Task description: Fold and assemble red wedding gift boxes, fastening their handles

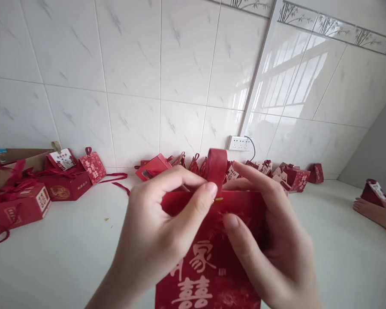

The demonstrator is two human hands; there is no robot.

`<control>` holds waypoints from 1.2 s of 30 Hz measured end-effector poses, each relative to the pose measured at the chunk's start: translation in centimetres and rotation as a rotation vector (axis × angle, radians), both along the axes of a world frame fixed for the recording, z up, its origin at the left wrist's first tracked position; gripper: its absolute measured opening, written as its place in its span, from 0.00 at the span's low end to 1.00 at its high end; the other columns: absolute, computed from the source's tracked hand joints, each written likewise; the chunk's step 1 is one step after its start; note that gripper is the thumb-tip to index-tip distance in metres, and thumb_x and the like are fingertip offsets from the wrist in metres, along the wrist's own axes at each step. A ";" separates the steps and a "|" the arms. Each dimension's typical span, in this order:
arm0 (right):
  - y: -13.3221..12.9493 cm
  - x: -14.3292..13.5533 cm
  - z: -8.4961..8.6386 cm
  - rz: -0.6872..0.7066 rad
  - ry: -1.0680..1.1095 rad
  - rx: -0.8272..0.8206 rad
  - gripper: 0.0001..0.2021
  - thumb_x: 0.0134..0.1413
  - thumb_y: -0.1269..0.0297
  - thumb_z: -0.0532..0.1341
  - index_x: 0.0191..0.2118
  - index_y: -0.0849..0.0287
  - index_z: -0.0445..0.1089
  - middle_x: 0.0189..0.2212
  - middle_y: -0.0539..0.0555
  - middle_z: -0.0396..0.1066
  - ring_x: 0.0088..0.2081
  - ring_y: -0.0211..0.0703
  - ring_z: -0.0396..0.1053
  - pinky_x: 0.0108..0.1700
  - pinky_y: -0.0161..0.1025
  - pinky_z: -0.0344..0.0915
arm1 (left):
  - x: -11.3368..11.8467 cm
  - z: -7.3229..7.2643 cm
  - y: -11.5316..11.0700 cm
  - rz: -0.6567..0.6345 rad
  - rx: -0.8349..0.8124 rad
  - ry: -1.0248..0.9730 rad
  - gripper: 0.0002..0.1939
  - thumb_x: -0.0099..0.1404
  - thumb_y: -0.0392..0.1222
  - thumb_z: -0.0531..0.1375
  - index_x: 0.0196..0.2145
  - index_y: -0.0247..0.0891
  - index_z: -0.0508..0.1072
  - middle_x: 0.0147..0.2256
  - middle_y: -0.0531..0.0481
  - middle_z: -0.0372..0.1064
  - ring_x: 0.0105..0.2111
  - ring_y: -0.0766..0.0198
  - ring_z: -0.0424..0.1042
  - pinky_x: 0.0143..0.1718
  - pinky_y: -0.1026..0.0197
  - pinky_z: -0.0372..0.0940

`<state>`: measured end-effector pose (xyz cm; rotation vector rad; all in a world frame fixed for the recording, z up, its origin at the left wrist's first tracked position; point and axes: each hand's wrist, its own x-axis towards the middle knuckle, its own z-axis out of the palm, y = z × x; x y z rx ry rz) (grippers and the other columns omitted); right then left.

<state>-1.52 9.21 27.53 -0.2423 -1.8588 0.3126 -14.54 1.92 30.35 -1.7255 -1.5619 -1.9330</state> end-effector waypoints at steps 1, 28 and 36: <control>0.0 0.1 0.1 0.036 -0.023 -0.010 0.22 0.59 0.68 0.58 0.59 0.55 0.60 0.40 0.56 0.72 0.38 0.45 0.72 0.31 0.38 0.72 | -0.1 0.0 -0.2 0.021 0.003 0.031 0.10 0.62 0.39 0.59 0.23 0.40 0.74 0.20 0.56 0.69 0.20 0.69 0.67 0.20 0.70 0.63; 0.0 1.1 1.3 0.030 -0.034 -0.080 0.04 0.59 0.69 0.58 0.35 0.57 0.70 0.25 0.49 0.70 0.23 0.36 0.67 0.25 0.32 0.66 | -0.5 -0.8 -0.8 0.059 0.034 0.434 0.16 0.61 0.34 0.61 0.46 0.48 0.75 0.44 0.51 0.75 0.46 0.60 0.75 0.43 0.63 0.75; 0.1 1.1 1.3 -0.005 -0.040 -0.029 0.04 0.59 0.70 0.58 0.36 0.57 0.70 0.25 0.48 0.70 0.24 0.35 0.67 0.27 0.32 0.67 | 0.0 -0.7 -0.7 0.154 0.069 0.490 0.14 0.63 0.35 0.59 0.46 0.46 0.76 0.43 0.52 0.75 0.45 0.60 0.76 0.42 0.65 0.75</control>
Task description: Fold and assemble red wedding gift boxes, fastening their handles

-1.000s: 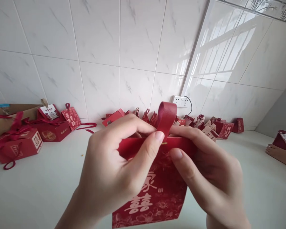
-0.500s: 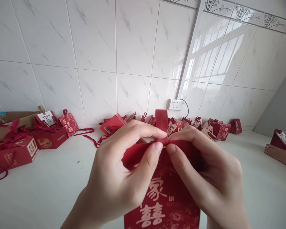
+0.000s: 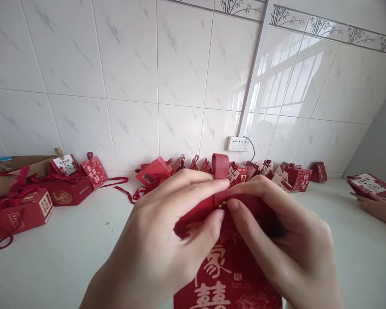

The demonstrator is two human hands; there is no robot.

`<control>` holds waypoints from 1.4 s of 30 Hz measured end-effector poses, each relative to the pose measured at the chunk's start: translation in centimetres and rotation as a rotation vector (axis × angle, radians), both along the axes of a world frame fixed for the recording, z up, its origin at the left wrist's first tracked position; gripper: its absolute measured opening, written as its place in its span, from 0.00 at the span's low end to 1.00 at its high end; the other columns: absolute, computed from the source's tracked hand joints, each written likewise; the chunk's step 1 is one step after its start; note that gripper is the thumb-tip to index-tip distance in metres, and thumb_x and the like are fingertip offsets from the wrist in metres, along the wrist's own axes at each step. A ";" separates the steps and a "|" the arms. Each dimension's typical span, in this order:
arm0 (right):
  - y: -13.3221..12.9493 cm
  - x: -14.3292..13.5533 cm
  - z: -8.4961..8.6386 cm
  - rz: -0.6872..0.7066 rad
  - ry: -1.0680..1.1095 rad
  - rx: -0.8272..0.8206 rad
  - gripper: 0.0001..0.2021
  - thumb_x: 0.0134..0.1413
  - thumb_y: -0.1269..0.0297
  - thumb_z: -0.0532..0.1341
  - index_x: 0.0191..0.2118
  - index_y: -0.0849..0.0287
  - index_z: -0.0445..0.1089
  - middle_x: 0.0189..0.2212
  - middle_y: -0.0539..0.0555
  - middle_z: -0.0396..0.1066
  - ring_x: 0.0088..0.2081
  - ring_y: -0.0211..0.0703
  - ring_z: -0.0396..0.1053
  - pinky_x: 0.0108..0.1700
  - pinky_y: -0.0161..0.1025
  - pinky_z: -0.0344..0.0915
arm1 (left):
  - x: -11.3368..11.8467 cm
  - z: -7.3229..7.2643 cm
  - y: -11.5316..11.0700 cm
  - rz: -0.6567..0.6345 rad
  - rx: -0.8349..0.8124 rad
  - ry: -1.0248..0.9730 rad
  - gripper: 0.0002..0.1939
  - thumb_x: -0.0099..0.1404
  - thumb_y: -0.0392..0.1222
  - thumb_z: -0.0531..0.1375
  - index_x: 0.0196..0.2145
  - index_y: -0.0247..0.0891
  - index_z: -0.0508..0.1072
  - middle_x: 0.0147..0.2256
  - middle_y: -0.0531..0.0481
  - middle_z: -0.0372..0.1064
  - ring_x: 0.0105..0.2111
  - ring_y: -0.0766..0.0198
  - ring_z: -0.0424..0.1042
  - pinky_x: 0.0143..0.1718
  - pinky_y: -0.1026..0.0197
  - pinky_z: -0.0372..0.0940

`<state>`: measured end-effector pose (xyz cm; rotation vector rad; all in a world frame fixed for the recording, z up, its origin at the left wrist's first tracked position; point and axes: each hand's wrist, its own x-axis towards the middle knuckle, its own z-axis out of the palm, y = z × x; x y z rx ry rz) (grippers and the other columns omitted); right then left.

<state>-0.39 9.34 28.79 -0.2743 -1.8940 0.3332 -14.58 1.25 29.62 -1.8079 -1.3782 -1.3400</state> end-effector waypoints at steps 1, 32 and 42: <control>0.0 0.0 0.0 -0.008 0.001 -0.002 0.04 0.59 0.70 0.58 0.36 0.57 0.70 0.25 0.48 0.70 0.24 0.35 0.67 0.27 0.32 0.68 | 0.1 0.0 0.0 0.012 0.003 0.012 0.15 0.64 0.34 0.59 0.46 0.46 0.75 0.44 0.52 0.75 0.45 0.61 0.76 0.42 0.65 0.75; 0.1 0.5 0.0 -0.069 -0.030 0.036 0.04 0.59 0.71 0.59 0.35 0.56 0.70 0.25 0.47 0.70 0.22 0.32 0.64 0.20 0.30 0.59 | 0.3 -0.4 0.1 0.054 0.017 0.241 0.16 0.67 0.32 0.55 0.51 0.40 0.73 0.47 0.50 0.74 0.43 0.66 0.76 0.51 0.70 0.71; -0.1 0.8 0.3 -0.037 -0.091 -0.018 0.04 0.61 0.69 0.58 0.35 0.56 0.69 0.26 0.48 0.69 0.24 0.33 0.66 0.23 0.29 0.62 | -0.1 -0.5 0.3 0.010 0.051 0.268 0.15 0.68 0.31 0.56 0.51 0.35 0.73 0.46 0.50 0.74 0.42 0.70 0.76 0.47 0.76 0.71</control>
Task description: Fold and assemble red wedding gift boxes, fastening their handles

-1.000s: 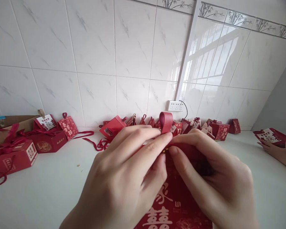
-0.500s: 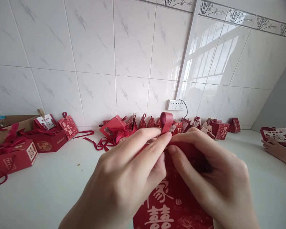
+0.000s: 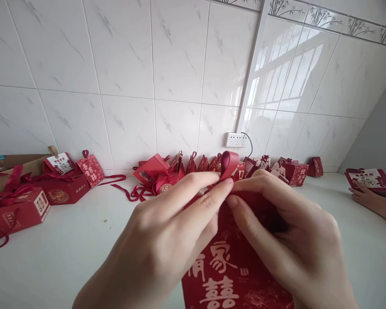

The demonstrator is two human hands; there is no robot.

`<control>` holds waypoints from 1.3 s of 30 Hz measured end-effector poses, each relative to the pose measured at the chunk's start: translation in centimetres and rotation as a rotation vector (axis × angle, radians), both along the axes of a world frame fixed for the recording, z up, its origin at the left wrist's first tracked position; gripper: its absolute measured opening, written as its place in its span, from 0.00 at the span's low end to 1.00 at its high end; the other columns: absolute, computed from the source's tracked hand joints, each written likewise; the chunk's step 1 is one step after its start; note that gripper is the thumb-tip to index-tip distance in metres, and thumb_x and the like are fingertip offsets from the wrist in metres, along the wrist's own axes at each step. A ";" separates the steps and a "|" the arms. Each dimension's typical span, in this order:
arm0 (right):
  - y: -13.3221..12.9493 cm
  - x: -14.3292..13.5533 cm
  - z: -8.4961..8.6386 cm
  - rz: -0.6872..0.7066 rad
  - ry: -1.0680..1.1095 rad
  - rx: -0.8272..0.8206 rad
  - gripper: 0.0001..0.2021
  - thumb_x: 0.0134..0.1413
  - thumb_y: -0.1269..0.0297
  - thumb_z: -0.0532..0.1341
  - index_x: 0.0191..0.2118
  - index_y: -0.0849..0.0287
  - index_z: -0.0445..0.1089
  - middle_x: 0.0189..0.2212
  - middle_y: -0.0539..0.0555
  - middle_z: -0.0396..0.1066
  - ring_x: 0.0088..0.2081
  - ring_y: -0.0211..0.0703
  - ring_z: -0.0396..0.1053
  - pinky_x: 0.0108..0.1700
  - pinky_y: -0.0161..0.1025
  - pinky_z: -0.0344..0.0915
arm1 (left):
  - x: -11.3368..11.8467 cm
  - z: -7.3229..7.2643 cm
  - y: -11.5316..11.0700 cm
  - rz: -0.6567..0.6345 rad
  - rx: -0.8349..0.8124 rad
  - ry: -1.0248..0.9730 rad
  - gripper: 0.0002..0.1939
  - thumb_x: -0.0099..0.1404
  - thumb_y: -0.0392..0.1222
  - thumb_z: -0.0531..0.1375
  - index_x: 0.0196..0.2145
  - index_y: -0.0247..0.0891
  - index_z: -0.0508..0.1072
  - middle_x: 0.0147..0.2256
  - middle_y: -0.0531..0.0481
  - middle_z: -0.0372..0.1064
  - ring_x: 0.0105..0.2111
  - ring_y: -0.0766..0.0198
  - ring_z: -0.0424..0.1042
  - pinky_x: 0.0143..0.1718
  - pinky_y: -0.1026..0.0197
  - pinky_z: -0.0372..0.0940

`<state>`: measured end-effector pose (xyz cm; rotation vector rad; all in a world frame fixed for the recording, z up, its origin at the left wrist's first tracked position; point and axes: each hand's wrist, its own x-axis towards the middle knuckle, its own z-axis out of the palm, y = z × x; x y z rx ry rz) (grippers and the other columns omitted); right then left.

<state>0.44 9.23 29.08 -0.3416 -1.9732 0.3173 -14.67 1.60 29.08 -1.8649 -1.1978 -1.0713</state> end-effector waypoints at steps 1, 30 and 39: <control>0.0 0.0 0.0 0.002 -0.003 -0.001 0.04 0.61 0.69 0.58 0.35 0.56 0.69 0.26 0.48 0.69 0.24 0.33 0.66 0.23 0.29 0.62 | 0.0 0.0 0.0 -0.004 -0.002 -0.001 0.15 0.68 0.31 0.56 0.51 0.35 0.73 0.46 0.50 0.74 0.42 0.70 0.76 0.48 0.76 0.71; -1.1 -0.3 -0.2 0.017 0.043 -0.104 0.05 0.60 0.68 0.58 0.37 0.55 0.72 0.25 0.48 0.70 0.22 0.34 0.65 0.22 0.29 0.62 | 0.9 0.4 -1.1 -0.035 -0.108 -0.364 0.19 0.63 0.30 0.54 0.47 0.49 0.75 0.47 0.56 0.74 0.48 0.62 0.75 0.44 0.68 0.75; -1.0 -0.5 -0.2 0.002 0.067 -0.100 0.04 0.60 0.67 0.59 0.35 0.55 0.72 0.23 0.46 0.69 0.22 0.33 0.65 0.25 0.30 0.65 | 0.9 0.5 -0.8 -0.058 -0.105 -0.365 0.19 0.64 0.31 0.54 0.47 0.49 0.75 0.47 0.56 0.74 0.48 0.61 0.75 0.43 0.67 0.75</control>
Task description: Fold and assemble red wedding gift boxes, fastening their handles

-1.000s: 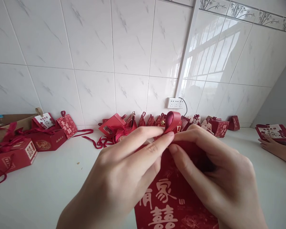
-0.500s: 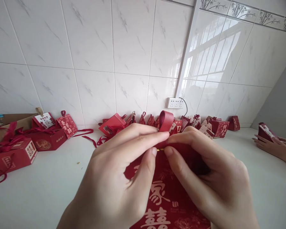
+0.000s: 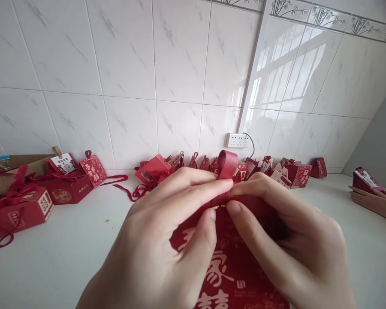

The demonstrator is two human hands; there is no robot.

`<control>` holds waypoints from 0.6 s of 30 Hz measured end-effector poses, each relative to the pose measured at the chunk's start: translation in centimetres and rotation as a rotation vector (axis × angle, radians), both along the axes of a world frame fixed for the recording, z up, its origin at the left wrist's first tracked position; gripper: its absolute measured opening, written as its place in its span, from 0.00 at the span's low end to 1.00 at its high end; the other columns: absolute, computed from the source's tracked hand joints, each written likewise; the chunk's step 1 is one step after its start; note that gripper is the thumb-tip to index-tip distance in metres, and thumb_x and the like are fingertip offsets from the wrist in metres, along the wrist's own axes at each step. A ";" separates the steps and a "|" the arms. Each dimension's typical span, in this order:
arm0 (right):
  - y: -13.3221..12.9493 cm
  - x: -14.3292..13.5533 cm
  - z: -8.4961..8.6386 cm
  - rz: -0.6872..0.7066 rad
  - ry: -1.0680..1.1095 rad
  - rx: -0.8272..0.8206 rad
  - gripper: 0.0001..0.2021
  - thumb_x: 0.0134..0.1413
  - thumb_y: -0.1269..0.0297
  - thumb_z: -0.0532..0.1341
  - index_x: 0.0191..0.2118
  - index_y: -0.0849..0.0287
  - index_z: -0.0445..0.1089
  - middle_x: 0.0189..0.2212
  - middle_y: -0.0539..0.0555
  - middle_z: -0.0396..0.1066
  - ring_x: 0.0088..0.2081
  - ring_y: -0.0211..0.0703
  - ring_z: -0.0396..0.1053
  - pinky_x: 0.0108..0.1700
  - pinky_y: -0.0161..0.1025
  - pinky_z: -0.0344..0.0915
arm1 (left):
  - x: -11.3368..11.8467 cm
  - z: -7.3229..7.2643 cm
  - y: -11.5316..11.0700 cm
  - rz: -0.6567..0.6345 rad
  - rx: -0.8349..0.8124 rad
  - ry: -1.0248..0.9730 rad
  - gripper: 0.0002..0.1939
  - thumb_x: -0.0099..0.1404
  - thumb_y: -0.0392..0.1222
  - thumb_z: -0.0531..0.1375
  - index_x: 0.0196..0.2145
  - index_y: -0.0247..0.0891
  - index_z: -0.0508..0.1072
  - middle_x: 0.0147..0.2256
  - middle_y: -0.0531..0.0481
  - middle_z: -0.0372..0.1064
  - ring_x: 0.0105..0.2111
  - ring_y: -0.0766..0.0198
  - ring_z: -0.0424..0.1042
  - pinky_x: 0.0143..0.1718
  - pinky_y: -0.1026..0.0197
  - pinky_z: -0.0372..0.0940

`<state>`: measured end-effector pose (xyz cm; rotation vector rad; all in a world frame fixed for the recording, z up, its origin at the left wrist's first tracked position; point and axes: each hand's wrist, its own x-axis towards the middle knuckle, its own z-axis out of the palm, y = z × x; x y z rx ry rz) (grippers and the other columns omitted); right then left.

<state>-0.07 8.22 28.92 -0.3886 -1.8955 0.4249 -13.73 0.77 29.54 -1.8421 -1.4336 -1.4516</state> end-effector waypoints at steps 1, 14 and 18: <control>0.0 0.0 0.0 -0.008 0.000 0.003 0.04 0.60 0.66 0.59 0.35 0.55 0.72 0.23 0.46 0.69 0.22 0.33 0.65 0.25 0.30 0.65 | 0.0 0.0 0.0 0.004 -0.002 0.000 0.19 0.64 0.31 0.54 0.47 0.49 0.75 0.47 0.55 0.74 0.48 0.61 0.75 0.43 0.66 0.75; 0.3 0.0 -0.1 -0.019 -0.013 0.038 0.04 0.60 0.67 0.58 0.35 0.55 0.71 0.24 0.48 0.69 0.22 0.35 0.65 0.26 0.32 0.66 | 0.4 0.1 0.1 0.008 -0.010 -0.062 0.17 0.62 0.30 0.55 0.44 0.46 0.75 0.44 0.53 0.75 0.49 0.58 0.74 0.45 0.62 0.76; 0.6 0.1 0.0 0.004 -0.016 0.050 0.04 0.59 0.68 0.58 0.36 0.55 0.71 0.24 0.47 0.69 0.22 0.35 0.65 0.26 0.32 0.66 | 0.4 0.2 0.1 0.017 -0.027 -0.071 0.16 0.62 0.31 0.56 0.43 0.46 0.75 0.45 0.54 0.75 0.49 0.59 0.74 0.45 0.64 0.76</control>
